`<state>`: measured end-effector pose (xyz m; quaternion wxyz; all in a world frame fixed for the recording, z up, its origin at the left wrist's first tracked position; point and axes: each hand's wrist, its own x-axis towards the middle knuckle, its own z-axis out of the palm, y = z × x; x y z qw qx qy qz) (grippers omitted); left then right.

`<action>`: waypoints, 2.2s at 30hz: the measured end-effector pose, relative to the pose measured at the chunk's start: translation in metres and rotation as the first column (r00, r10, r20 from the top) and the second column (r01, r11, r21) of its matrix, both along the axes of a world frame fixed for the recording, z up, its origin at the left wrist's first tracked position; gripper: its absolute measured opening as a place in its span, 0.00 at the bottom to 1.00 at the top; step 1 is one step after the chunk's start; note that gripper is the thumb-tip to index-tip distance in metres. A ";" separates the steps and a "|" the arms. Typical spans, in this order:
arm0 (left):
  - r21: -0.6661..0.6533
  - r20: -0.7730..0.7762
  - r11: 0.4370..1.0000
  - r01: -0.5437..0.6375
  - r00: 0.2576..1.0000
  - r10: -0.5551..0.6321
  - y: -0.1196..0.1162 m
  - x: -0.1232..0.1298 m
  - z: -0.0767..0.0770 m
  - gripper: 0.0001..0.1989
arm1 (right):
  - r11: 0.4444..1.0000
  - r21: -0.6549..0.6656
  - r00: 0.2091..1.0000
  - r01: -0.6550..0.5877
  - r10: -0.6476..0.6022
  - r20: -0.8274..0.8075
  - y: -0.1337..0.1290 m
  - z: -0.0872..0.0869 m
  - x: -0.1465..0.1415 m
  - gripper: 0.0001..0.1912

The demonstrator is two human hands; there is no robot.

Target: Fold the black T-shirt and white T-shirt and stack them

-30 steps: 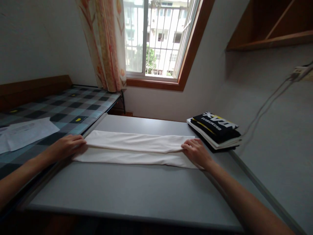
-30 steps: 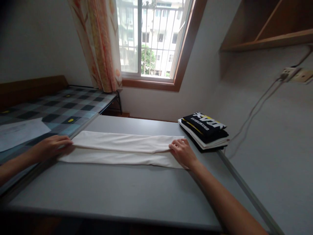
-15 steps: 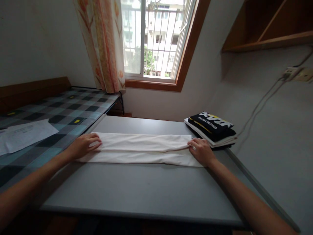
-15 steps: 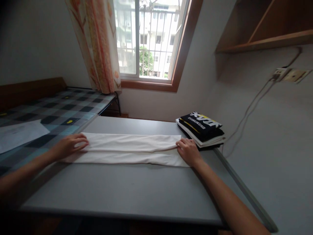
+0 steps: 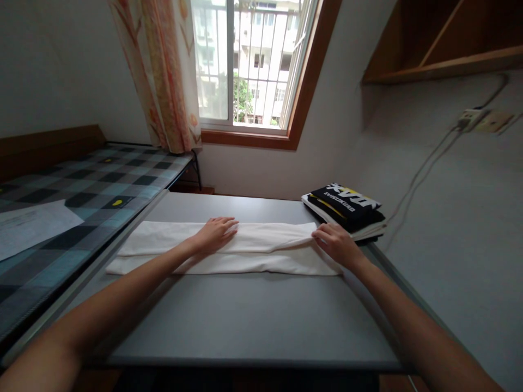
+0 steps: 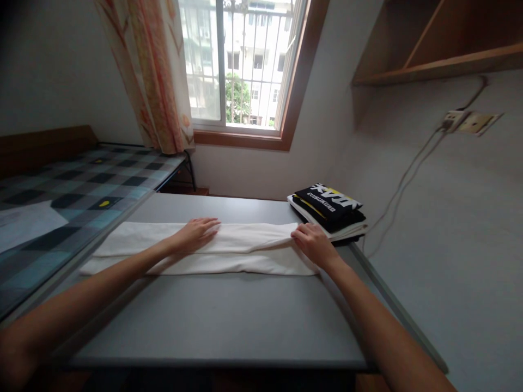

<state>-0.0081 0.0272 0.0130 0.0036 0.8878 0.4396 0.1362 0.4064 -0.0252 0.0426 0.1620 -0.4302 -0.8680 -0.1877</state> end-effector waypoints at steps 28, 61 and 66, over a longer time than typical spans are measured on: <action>0.063 0.013 0.940 -0.334 0.943 0.334 0.037 -0.033 -0.010 0.16 | 0.770 -0.501 0.907 0.396 -0.411 0.085 0.054 -0.043 -0.081 0.33; -0.225 -0.152 0.915 -0.333 0.940 0.305 -0.023 -0.176 0.031 0.22 | 0.838 -0.181 0.851 0.515 -0.526 -0.012 0.037 -0.022 -0.033 0.12; -0.158 -0.206 0.881 -0.446 0.887 0.413 -0.028 -0.175 0.037 0.15 | 0.839 -0.160 0.846 0.521 -0.532 -0.037 0.038 -0.024 -0.035 0.11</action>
